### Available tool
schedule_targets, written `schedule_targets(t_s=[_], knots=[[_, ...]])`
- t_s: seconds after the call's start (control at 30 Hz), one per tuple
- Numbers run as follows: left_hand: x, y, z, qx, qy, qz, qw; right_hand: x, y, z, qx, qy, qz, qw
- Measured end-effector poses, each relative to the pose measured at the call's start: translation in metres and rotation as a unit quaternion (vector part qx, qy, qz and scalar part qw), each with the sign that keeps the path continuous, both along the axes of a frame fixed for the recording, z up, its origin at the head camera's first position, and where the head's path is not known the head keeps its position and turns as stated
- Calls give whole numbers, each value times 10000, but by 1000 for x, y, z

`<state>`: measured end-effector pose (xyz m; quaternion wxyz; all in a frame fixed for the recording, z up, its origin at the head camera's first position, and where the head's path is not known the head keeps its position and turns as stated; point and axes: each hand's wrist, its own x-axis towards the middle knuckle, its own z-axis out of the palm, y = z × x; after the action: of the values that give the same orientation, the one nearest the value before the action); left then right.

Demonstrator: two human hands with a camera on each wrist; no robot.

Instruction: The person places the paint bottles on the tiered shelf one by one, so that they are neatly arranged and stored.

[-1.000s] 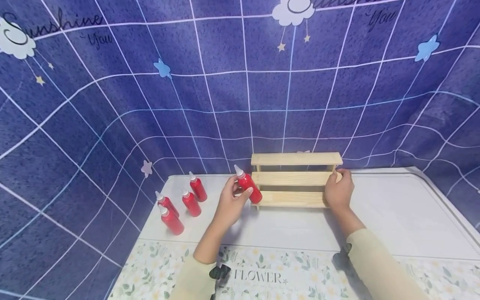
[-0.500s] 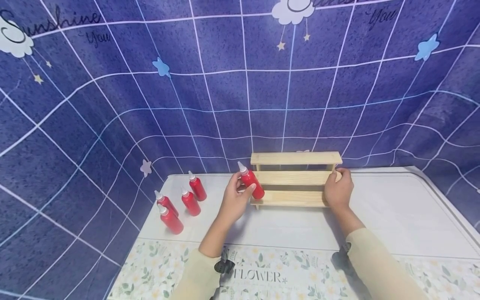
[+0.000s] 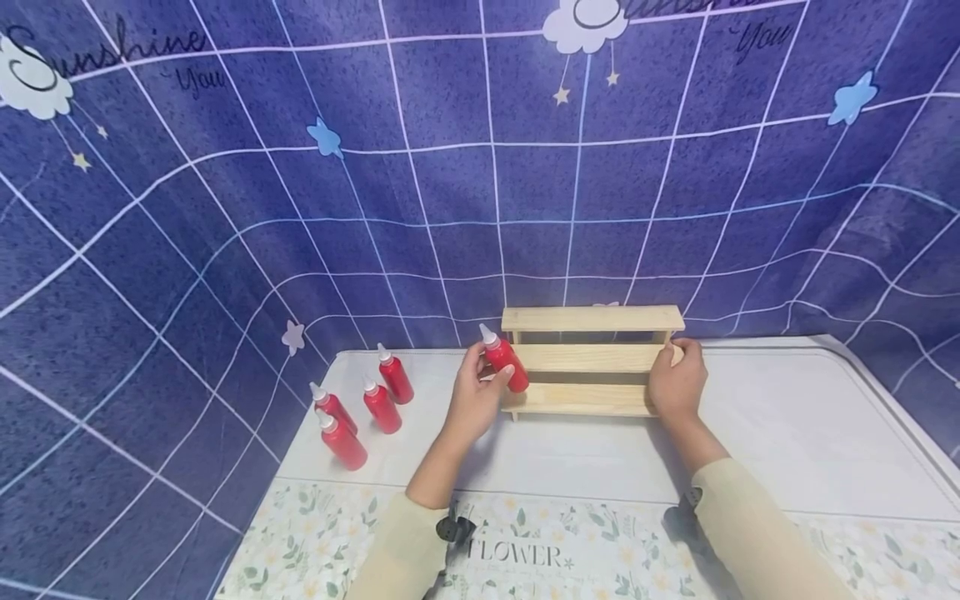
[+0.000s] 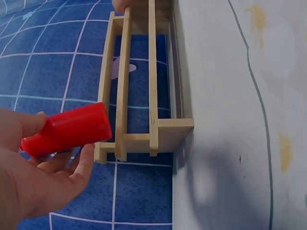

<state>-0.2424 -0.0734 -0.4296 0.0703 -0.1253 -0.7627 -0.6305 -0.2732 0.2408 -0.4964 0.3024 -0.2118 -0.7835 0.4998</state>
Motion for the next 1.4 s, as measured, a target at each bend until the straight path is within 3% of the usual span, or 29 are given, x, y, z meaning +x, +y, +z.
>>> schedule_targets(t_s=[0.4,0.67,0.93,1.4], knots=[[-5,6,-5,247,371,135,9989,-2,0,1,61,77,26,9999],[-9,12,-4,309,544,-33,9980,-2,0,-1,136,102,0,9999],[-12,20,-7,278,499,-170,9982,-1,2,1,51,71,-8,10000],[-16,26,-9,29,332,-21,9994,-1,0,-2,58,121,17,9999]])
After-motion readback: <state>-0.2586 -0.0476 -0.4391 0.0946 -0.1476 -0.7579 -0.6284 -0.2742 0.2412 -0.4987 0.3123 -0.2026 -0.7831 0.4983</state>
